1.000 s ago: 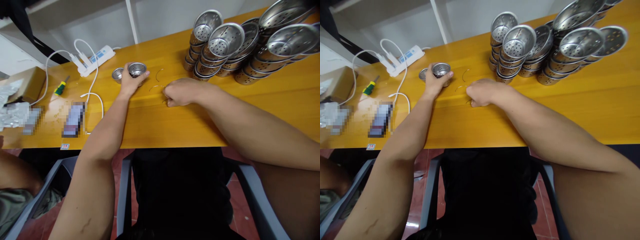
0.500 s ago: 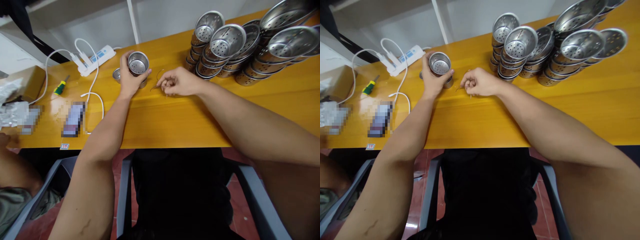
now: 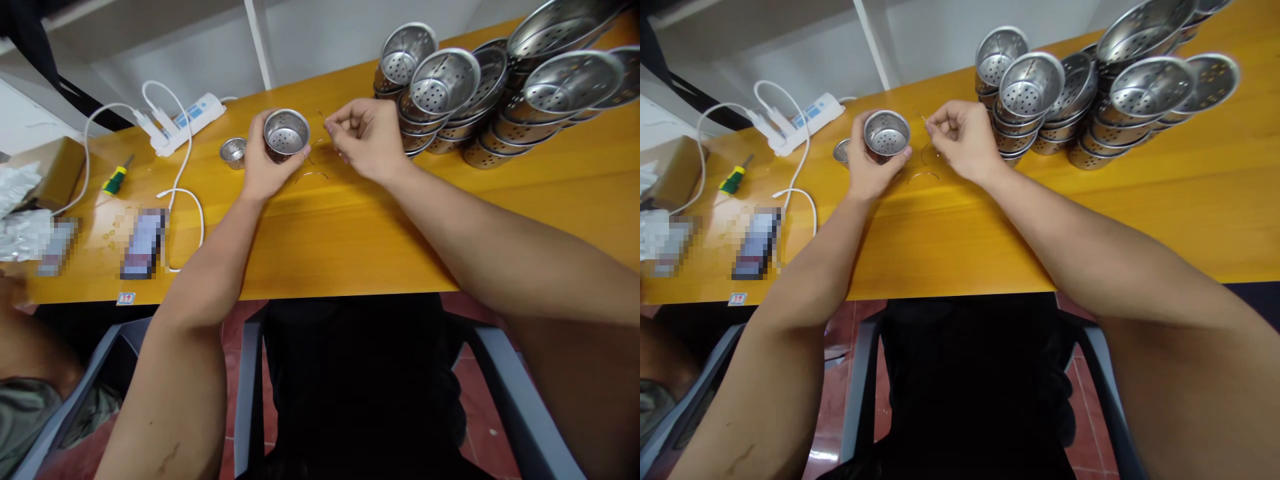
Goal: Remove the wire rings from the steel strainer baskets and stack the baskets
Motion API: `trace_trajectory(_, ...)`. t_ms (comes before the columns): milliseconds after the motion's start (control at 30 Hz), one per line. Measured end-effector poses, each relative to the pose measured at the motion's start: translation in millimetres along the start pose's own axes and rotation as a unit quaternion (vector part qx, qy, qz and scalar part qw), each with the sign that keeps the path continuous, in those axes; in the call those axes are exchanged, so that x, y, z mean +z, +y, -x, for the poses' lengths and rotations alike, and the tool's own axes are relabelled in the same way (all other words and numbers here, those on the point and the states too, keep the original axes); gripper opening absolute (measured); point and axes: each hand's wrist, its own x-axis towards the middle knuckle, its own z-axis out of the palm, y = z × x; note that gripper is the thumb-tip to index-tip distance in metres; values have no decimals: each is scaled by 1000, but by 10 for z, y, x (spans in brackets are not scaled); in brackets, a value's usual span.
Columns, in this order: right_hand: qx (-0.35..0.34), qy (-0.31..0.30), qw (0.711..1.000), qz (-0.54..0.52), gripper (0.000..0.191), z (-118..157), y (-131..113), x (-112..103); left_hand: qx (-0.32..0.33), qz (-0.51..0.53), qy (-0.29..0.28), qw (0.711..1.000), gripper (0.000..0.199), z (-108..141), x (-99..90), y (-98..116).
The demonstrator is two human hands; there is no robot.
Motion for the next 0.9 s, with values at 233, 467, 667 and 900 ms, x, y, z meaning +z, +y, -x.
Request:
trace_trajectory(233,-25,-18,999,12,57,41,-129,155,-1,-13,-38,999,102,46,50,188)
trace_trajectory(467,-47,39,989,135,40,122,-230,143,7,-25,-78,997,97,63,71,335)
trace_trajectory(667,-22,39,974,221,36,168,-313,139,5,-41,-113,993,104,93,70,332)
trace_trajectory(900,5,47,979,198,38,167,-307,149,8,-25,-115,993,113,104,91,349)
